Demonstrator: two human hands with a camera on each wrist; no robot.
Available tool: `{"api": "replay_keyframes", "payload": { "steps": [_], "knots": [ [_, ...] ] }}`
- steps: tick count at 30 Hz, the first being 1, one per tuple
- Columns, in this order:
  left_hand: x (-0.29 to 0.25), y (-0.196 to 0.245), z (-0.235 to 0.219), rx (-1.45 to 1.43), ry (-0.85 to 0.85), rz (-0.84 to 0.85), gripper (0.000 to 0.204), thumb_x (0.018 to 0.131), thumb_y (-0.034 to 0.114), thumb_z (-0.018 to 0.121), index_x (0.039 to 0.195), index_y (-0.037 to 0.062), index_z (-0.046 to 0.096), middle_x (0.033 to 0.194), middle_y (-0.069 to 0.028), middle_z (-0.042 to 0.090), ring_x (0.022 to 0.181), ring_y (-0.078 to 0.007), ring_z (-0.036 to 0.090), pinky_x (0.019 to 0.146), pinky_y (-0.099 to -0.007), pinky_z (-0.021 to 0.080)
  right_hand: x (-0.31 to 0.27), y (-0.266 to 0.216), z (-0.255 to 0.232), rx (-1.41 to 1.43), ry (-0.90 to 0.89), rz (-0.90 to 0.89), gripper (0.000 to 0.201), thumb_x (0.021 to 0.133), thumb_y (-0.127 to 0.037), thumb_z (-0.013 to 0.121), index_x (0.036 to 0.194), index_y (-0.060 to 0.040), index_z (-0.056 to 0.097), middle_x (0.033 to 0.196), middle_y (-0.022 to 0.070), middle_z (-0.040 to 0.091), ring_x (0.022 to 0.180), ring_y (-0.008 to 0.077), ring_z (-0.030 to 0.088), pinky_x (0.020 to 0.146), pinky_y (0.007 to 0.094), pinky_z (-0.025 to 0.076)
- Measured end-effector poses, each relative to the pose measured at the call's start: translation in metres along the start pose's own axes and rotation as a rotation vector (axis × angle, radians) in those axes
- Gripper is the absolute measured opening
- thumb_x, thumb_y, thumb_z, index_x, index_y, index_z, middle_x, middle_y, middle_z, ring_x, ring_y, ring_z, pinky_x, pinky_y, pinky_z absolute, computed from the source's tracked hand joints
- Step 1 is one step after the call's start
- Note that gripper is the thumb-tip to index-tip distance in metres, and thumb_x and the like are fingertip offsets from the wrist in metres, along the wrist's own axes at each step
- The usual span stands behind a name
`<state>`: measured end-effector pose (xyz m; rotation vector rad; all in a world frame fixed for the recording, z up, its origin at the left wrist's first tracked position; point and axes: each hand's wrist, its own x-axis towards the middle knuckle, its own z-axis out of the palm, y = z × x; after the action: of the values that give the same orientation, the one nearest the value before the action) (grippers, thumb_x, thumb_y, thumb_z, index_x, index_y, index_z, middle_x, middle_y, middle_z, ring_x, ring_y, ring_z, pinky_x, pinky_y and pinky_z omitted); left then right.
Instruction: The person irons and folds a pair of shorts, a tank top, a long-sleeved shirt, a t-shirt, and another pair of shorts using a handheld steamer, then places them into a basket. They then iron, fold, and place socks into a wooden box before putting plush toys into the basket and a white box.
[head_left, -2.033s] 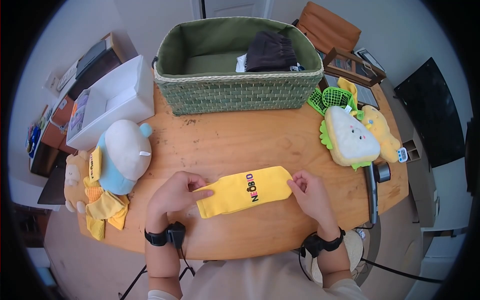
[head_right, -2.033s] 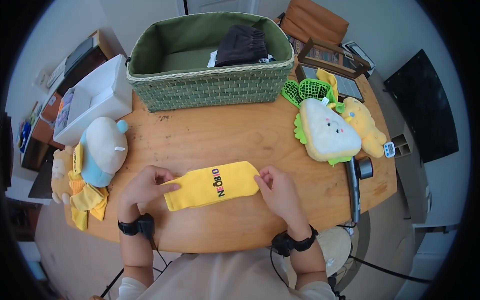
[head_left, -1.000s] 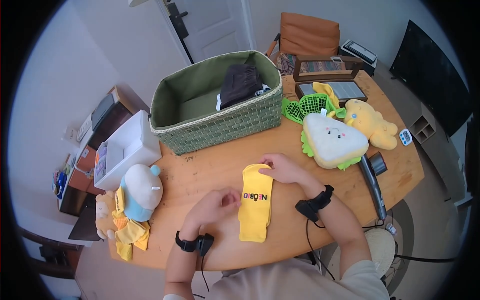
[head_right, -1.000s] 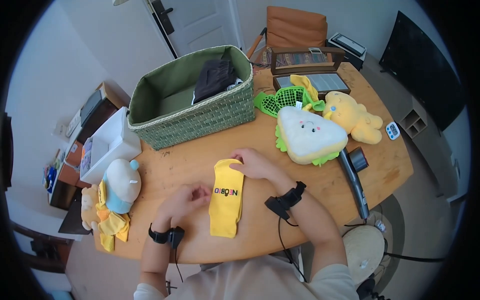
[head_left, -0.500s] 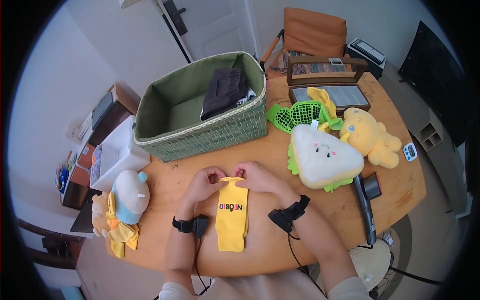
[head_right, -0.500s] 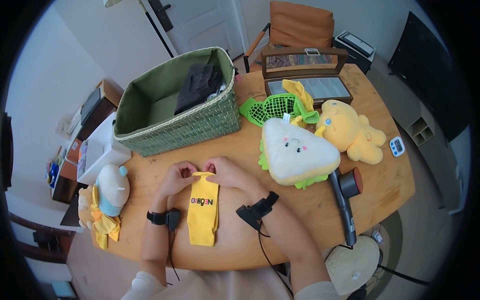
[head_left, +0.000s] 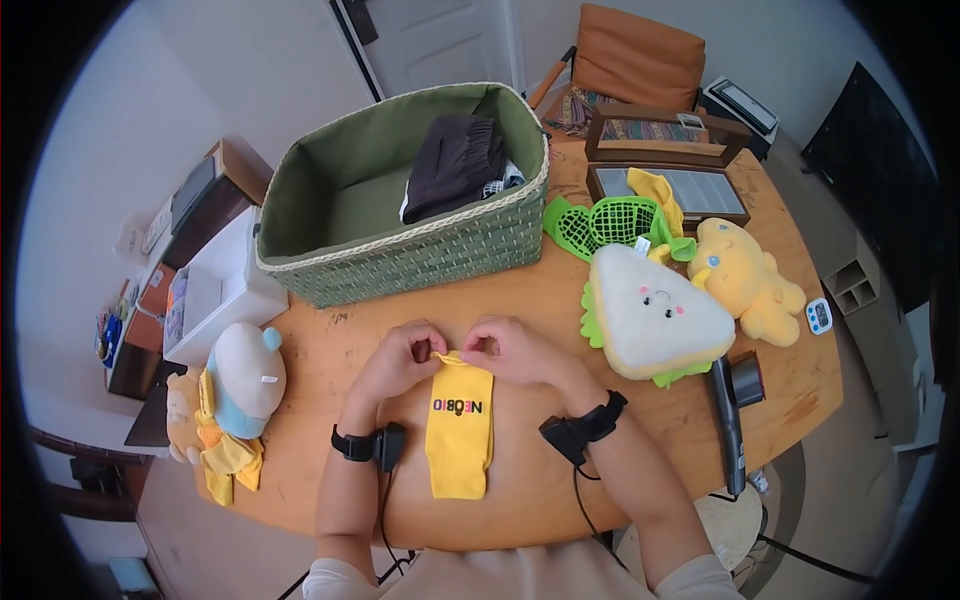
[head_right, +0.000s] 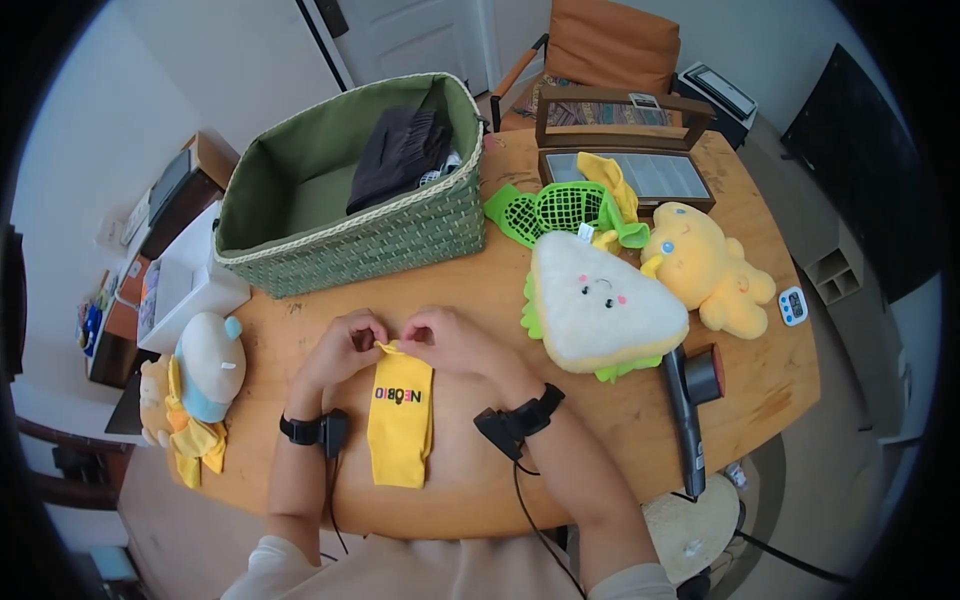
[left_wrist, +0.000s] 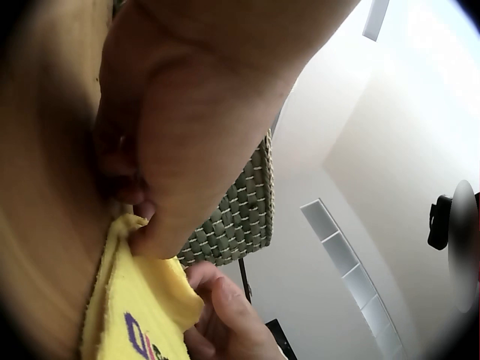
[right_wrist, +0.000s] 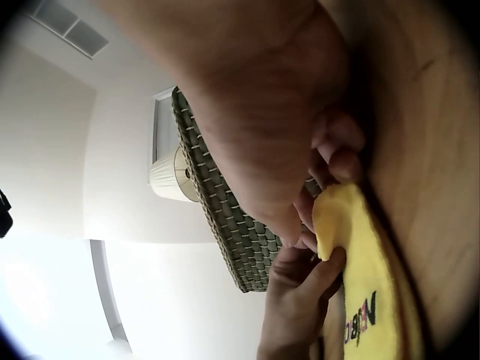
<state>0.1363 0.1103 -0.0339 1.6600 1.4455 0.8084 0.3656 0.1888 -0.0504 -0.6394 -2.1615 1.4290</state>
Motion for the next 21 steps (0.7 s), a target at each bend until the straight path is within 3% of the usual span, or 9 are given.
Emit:
{"api": "replay_keyframes", "payload": {
  "steps": [2, 6, 9, 11, 15, 21],
  "knots": [
    [-0.001, 0.006, -0.002, 0.018, -0.024, 0.001, 0.015, 0.076, -0.005, 0.073, 0.088, 0.0034, 0.069, 0.081, -0.0012, 0.056, 0.068, -0.0095, 0.051, 0.062, -0.0251, 0.043, 0.002, 0.006, 0.004, 0.09, 0.058, 0.058, 0.014, 0.084, -0.011, 0.078, 0.089, -0.0004, 0.07, 0.084, 0.0063, 0.065, 0.073, 0.0139, 0.061, 0.067, 0.0291, 0.05],
    [-0.004, 0.013, -0.005, 0.04, -0.092, 0.061, 0.013, 0.077, -0.004, 0.072, 0.087, 0.0035, 0.069, 0.083, -0.003, 0.059, 0.069, -0.0109, 0.052, 0.063, -0.0268, 0.045, 0.001, 0.002, 0.0, 0.047, 0.003, 0.104, 0.017, 0.085, -0.01, 0.077, 0.094, 0.0012, 0.069, 0.083, 0.0059, 0.065, 0.074, 0.0134, 0.061, 0.068, 0.0287, 0.05],
    [-0.004, 0.014, -0.005, 0.036, -0.133, 0.082, 0.011, 0.079, 0.0, 0.074, 0.088, 0.003, 0.068, 0.084, -0.0036, 0.061, 0.069, -0.0114, 0.053, 0.063, -0.0275, 0.047, 0.0, 0.005, 0.002, -0.003, -0.018, 0.076, 0.021, 0.082, -0.009, 0.078, 0.098, 0.0019, 0.067, 0.083, 0.0072, 0.067, 0.074, 0.0167, 0.063, 0.068, 0.0306, 0.052],
    [-0.004, 0.024, -0.004, 0.12, -0.079, -0.142, 0.014, 0.081, 0.005, 0.077, 0.09, 0.0023, 0.066, 0.082, -0.0033, 0.062, 0.068, -0.0119, 0.054, 0.062, -0.028, 0.047, -0.001, 0.006, 0.003, -0.172, -0.055, 0.006, 0.023, 0.079, -0.005, 0.076, 0.099, 0.0013, 0.067, 0.086, 0.0099, 0.068, 0.077, 0.0218, 0.066, 0.07, 0.0336, 0.053],
    [-0.004, 0.029, -0.001, 0.124, -0.079, -0.079, 0.018, 0.081, 0.004, 0.078, 0.092, 0.0021, 0.063, 0.078, -0.0038, 0.061, 0.066, -0.0133, 0.053, 0.062, -0.0295, 0.047, -0.002, 0.0, 0.004, -0.127, -0.035, 0.041, 0.02, 0.078, -0.003, 0.074, 0.095, -0.0001, 0.065, 0.087, 0.0116, 0.068, 0.081, 0.0267, 0.066, 0.074, 0.0364, 0.053],
    [-0.001, 0.03, 0.007, 0.193, 0.014, -0.001, 0.02, 0.077, 0.0, 0.076, 0.093, 0.0029, 0.063, 0.083, -0.0062, 0.061, 0.071, -0.018, 0.058, 0.066, -0.031, 0.049, -0.003, -0.009, -0.006, -0.245, 0.029, -0.099, 0.017, 0.08, -0.003, 0.071, 0.092, -0.0016, 0.06, 0.097, 0.0116, 0.066, 0.088, 0.0289, 0.064, 0.079, 0.0389, 0.052]
  ]
}}
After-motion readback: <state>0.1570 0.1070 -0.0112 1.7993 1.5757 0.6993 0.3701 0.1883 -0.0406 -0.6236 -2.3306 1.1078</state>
